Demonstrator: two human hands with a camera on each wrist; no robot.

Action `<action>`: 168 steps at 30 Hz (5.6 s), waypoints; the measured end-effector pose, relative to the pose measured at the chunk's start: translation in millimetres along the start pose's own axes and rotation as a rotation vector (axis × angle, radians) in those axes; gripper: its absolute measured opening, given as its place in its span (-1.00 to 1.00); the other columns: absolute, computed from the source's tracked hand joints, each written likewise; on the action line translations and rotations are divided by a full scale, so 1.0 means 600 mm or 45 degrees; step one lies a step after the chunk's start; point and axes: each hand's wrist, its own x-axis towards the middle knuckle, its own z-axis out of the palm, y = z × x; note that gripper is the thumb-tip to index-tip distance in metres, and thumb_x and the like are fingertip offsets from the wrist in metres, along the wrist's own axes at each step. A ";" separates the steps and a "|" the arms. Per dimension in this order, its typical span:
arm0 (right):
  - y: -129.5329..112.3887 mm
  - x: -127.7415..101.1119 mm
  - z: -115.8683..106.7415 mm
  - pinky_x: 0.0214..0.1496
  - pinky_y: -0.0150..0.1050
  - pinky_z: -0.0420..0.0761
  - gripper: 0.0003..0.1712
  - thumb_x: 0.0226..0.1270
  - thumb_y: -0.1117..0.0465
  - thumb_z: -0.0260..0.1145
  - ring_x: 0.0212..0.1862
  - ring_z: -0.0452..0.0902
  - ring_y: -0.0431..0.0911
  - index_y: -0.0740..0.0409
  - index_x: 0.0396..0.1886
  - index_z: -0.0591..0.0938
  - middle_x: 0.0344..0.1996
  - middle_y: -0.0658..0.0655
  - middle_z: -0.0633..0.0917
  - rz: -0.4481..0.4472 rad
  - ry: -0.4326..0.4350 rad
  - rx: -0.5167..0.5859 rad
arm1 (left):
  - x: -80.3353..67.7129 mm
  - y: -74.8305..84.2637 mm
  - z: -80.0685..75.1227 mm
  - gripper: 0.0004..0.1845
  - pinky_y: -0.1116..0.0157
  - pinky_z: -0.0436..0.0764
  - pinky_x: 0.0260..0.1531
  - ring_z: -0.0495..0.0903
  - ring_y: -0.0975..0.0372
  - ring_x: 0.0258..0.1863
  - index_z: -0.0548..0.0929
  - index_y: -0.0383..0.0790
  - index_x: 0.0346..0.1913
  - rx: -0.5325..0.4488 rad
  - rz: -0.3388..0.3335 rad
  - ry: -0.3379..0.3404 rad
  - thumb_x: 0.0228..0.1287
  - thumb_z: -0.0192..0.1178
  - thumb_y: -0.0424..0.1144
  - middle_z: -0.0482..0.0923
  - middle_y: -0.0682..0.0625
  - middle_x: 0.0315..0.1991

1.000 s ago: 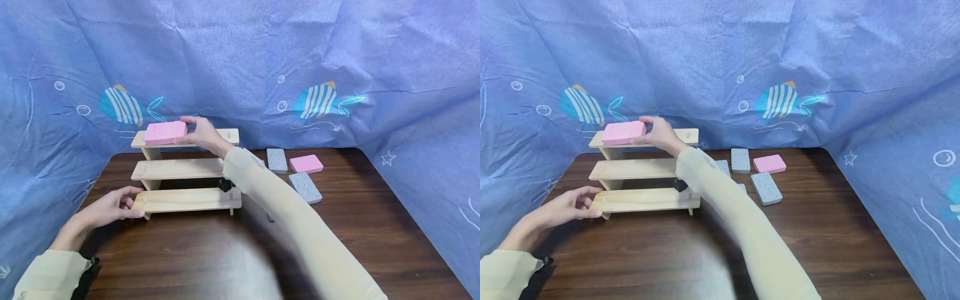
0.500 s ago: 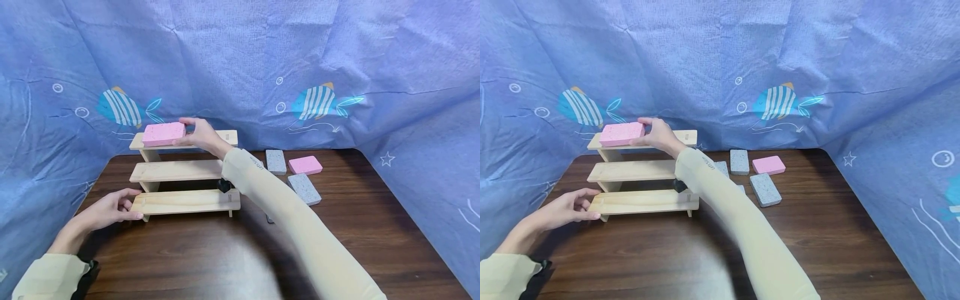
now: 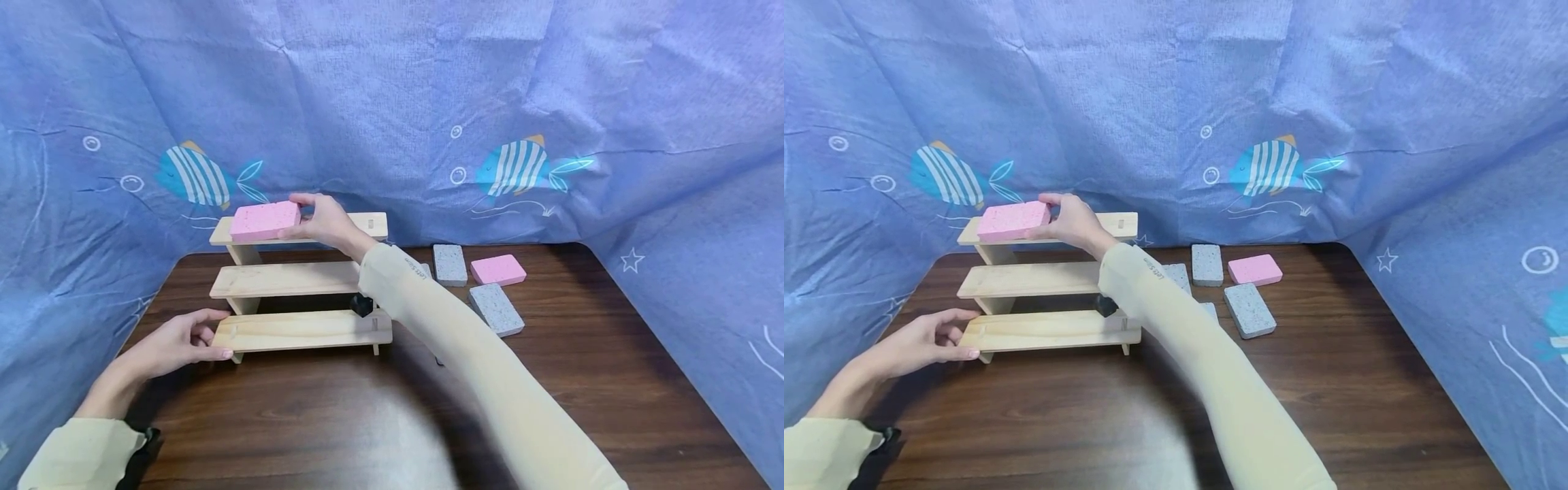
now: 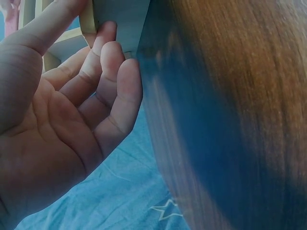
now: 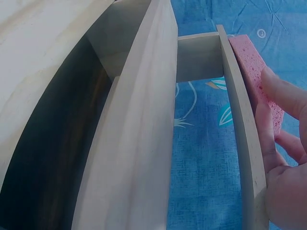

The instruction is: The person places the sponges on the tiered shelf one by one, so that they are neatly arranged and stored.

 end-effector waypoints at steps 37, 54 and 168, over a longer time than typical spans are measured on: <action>0.004 -0.003 -0.004 -0.05 -0.53 0.49 -0.12 -0.01 0.11 0.56 0.06 0.53 -0.20 0.10 0.34 0.41 0.27 -0.03 0.47 -0.017 -0.030 0.076 | 0.001 0.004 -0.002 -0.12 0.28 0.51 -0.62 0.51 0.15 -0.58 0.23 -0.42 0.31 0.075 -0.018 0.013 0.04 0.44 -0.08 0.55 -0.10 -0.47; -0.002 -0.023 -0.027 -0.12 -0.29 0.62 -0.16 0.04 0.26 0.52 -0.11 0.63 -0.19 0.13 0.34 0.38 0.21 0.05 0.50 0.053 -0.104 0.500 | -0.002 0.001 -0.004 -0.15 0.30 0.47 -0.67 0.43 0.23 -0.66 0.27 -0.41 0.27 0.045 0.016 0.016 0.01 0.47 -0.12 0.48 -0.09 -0.53; 0.339 -0.484 -0.307 0.09 0.08 0.36 0.10 -0.18 -0.23 0.56 0.09 0.40 0.15 0.35 0.23 0.34 0.11 0.34 0.47 0.260 0.177 -0.662 | 0.004 -0.009 0.000 -0.16 0.18 0.55 -0.55 0.49 0.19 -0.55 0.27 -0.36 0.28 -0.151 -0.101 0.016 -0.03 0.49 -0.20 0.48 -0.13 -0.49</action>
